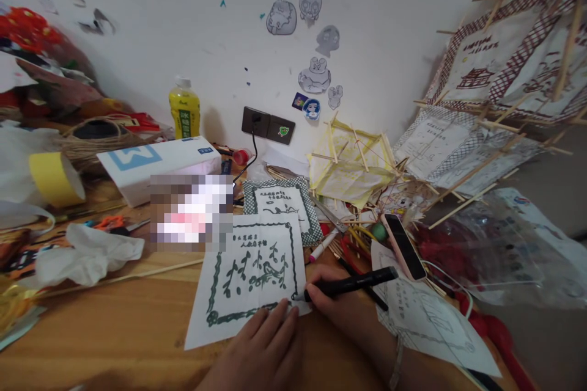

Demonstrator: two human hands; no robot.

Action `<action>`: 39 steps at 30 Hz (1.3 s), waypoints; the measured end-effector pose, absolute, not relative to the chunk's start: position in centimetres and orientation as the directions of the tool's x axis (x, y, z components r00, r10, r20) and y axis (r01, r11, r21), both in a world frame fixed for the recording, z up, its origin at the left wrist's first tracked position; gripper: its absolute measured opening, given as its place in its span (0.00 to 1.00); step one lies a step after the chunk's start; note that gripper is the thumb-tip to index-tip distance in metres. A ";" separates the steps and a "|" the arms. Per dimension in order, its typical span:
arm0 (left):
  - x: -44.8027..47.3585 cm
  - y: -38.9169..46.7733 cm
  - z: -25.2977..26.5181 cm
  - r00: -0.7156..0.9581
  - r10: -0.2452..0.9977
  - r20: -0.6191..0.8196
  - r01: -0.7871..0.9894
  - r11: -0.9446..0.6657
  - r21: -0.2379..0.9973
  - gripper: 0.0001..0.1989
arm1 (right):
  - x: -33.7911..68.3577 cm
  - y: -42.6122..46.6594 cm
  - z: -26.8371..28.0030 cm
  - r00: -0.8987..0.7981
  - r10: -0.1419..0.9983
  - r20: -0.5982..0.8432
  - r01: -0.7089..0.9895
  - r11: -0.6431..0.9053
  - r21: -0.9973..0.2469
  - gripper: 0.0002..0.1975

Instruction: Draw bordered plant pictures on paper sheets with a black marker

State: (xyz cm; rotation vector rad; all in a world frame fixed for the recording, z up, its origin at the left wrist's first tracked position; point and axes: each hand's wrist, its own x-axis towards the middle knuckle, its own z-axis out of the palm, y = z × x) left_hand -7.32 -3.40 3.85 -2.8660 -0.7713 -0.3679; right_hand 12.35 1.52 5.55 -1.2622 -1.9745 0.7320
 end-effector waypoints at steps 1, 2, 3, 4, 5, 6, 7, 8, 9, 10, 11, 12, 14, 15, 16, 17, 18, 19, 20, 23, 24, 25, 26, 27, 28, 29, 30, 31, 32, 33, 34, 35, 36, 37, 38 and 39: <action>-7.3 -3.4 4.0 0.840 0.475 0.261 0.508 -0.859 -0.071 0.18 | 12.4 1.5 5.5 -0.310 0.919 0.243 0.540 0.381 -0.750 0.08; -7.3 -3.4 4.1 0.837 0.485 0.253 0.513 -0.856 -0.056 0.17 | 12.4 1.5 5.4 -0.311 0.917 0.248 0.535 0.385 -0.752 0.08; -7.2 -3.4 4.2 0.838 0.489 0.243 0.513 -0.857 -0.042 0.17 | 12.3 1.6 5.3 -0.312 0.918 0.247 0.530 0.384 -0.756 0.07; -7.2 -3.4 4.2 0.838 0.496 0.229 0.515 -0.857 -0.029 0.17 | 12.3 1.5 5.3 -0.314 0.918 0.243 0.520 0.380 -0.765 0.07; -7.2 -3.4 4.2 0.833 0.504 0.226 0.522 -0.853 -0.020 0.17 | 12.3 1.5 5.3 -0.318 0.919 0.234 0.513 0.374 -0.773 0.07; -7.2 -3.4 4.2 0.833 0.507 0.222 0.523 -0.852 -0.016 0.18 | 12.3 1.5 5.3 -0.319 0.922 0.221 0.511 0.364 -0.779 0.06; -7.2 -3.4 4.2 0.836 0.503 0.221 0.518 -0.855 -0.015 0.18 | 12.3 1.5 5.4 -0.314 0.926 0.208 0.514 0.350 -0.783 0.06; -7.2 -3.4 4.2 0.836 0.501 0.222 0.517 -0.856 -0.016 0.18 | 12.3 1.5 5.5 -0.312 0.931 0.191 0.519 0.336 -0.786 0.06; -7.2 -3.4 4.1 0.840 0.495 0.222 0.512 -0.859 -0.019 0.18 | 12.3 1.4 5.6 -0.310 0.935 0.175 0.524 0.321 -0.789 0.06; -7.2 -3.4 4.1 0.838 0.497 0.224 0.514 -0.858 -0.020 0.18 | 12.3 1.4 5.6 -0.304 0.939 0.158 0.531 0.305 -0.791 0.06; -7.2 -3.4 4.0 0.839 0.497 0.221 0.514 -0.858 -0.021 0.18 | 12.3 1.4 5.7 -0.299 0.943 0.145 0.537 0.292 -0.792 0.06; -7.1 -3.4 3.9 0.833 0.508 0.219 0.525 -0.851 -0.020 0.18 | 12.3 1.4 5.7 -0.297 0.944 0.143 0.538 0.289 -0.792 0.07; -7.1 -3.5 3.7 0.831 0.513 0.216 0.529 -0.848 -0.018 0.18 | 12.3 1.5 5.6 -0.288 0.945 0.156 0.536 0.294 -0.791 0.07; -7.1 -3.5 3.6 0.831 0.513 0.217 0.528 -0.849 -0.016 0.18 | 12.3 1.5 5.5 -0.276 0.947 0.165 0.537 0.295 -0.791 0.07; -7.1 -3.5 3.4 0.831 0.509 0.226 0.525 -0.851 -0.017 0.18 | 12.3 1.5 5.5 -0.262 0.950 0.169 0.541 0.290 -0.790 0.07; -7.1 -3.6 3.2 0.830 0.502 0.242 0.521 -0.853 -0.019 0.17 | 12.3 1.5 5.4 -0.250 0.954 0.166 0.544 0.280 -0.791 0.07; -7.1 -3.6 3.0 0.825 0.500 0.264 0.523 -0.852 -0.022 0.17 | 12.3 1.5 5.4 -0.241 0.958 0.157 0.546 0.268 -0.794 0.07; -7.0 -3.6 2.8 0.820 0.498 0.282 0.526 -0.850 -0.027 0.16 | 12.3 1.5 5.4 -0.235 0.961 0.147 0.546 0.256 -0.798 0.07; -7.0 -3.7 2.7 0.810 0.506 0.296 0.538 -0.843 -0.030 0.16 | 12.2 1.5 5.5 -0.235 0.962 0.141 0.541 0.250 -0.803 0.07; -6.8 -3.7 2.4 0.808 0.516 0.285 0.548 -0.836 -0.038 0.16 | 12.2 1.4 5.6 -0.250 0.956 0.152 0.520 0.265 -0.812 0.07; -6.8 -3.8 2.4 0.809 0.516 0.281 0.548 -0.835 -0.044 0.17 | 12.2 1.4 5.6 -0.252 0.956 0.151 0.518 0.266 -0.813 0.07; -6.8 -3.7 2.5 0.809 0.515 0.284 0.549 -0.834 -0.050 0.17 | 12.2 1.4 5.5 -0.255 0.956 0.146 0.519 0.263 -0.814 0.07; -6.8 -3.7 2.5 0.808 0.511 0.294 0.548 -0.835 -0.055 0.17 | 12.2 1.4 5.5 -0.254 0.957 0.140 0.519 0.257 -0.815 0.07; -6.9 -3.7 2.6 0.805 0.507 0.307 0.549 -0.834 -0.061 0.17 | 12.2 1.4 5.4 -0.248 0.959 0.136 0.519 0.250 -0.818 0.07; -7.0 -3.6 2.7 0.804 0.503 0.317 0.547 -0.835 -0.064 0.17 | 12.2 1.4 5.3 -0.240 0.961 0.135 0.517 0.244 -0.820 0.07; -7.0 -3.6 2.8 0.810 0.494 0.317 0.537 -0.841 -0.063 0.17 | 12.2 1.5 5.3 -0.232 0.963 0.141 0.516 0.244 -0.821 0.07; -7.1 -3.6 2.8 0.814 0.489 0.314 0.530 -0.846 -0.058 0.17 | 12.2 1.5 5.3 -0.223 0.963 0.149 0.517 0.247 -0.820 0.07; -7.1 -3.5 2.8 0.816 0.487 0.312 0.527 -0.848 -0.053 0.17 | 12.2 1.5 5.3 -0.217 0.963 0.158 0.523 0.251 -0.815 0.07; -7.1 -3.5 2.8 0.813 0.490 0.314 0.529 -0.847 -0.047 0.17 | 12.2 1.5 5.3 -0.215 0.963 0.162 0.530 0.254 -0.809 0.07; -7.2 -3.5 2.8 0.811 0.492 0.317 0.531 -0.846 -0.043 0.17 | 12.2 1.6 5.4 -0.217 0.962 0.162 0.537 0.257 -0.803 0.07; -7.1 -3.5 2.8 0.806 0.494 0.326 0.535 -0.844 -0.043 0.17 | 12.1 1.6 5.6 -0.221 0.961 0.164 0.543 0.261 -0.798 0.07; -7.1 -3.6 2.7 0.800 0.495 0.339 0.540 -0.841 -0.047 0.17 | 12.1 1.6 5.7 -0.224 0.960 0.166 0.546 0.265 -0.795 0.07; -7.1 -3.6 2.7 0.797 0.494 0.347 0.542 -0.838 -0.053 0.17 | 12.0 1.6 5.8 -0.225 0.959 0.169 0.547 0.268 -0.793 0.07; -7.1 -3.6 2.6 0.799 0.491 0.347 0.541 -0.839 -0.059 0.17 | 12.0 1.6 5.9 -0.228 0.958 0.173 0.546 0.273 -0.792 0.07; -7.0 -3.7 2.5 0.797 0.492 0.351 0.544 -0.837 -0.063 0.17 | 12.0 1.6 5.9 -0.231 0.957 0.177 0.547 0.278 -0.789 0.07; -7.0 -3.7 2.5 0.792 0.495 0.358 0.550 -0.833 -0.065 0.17 | 12.0 1.6 5.9 -0.237 0.955 0.181 0.551 0.285 -0.785 0.07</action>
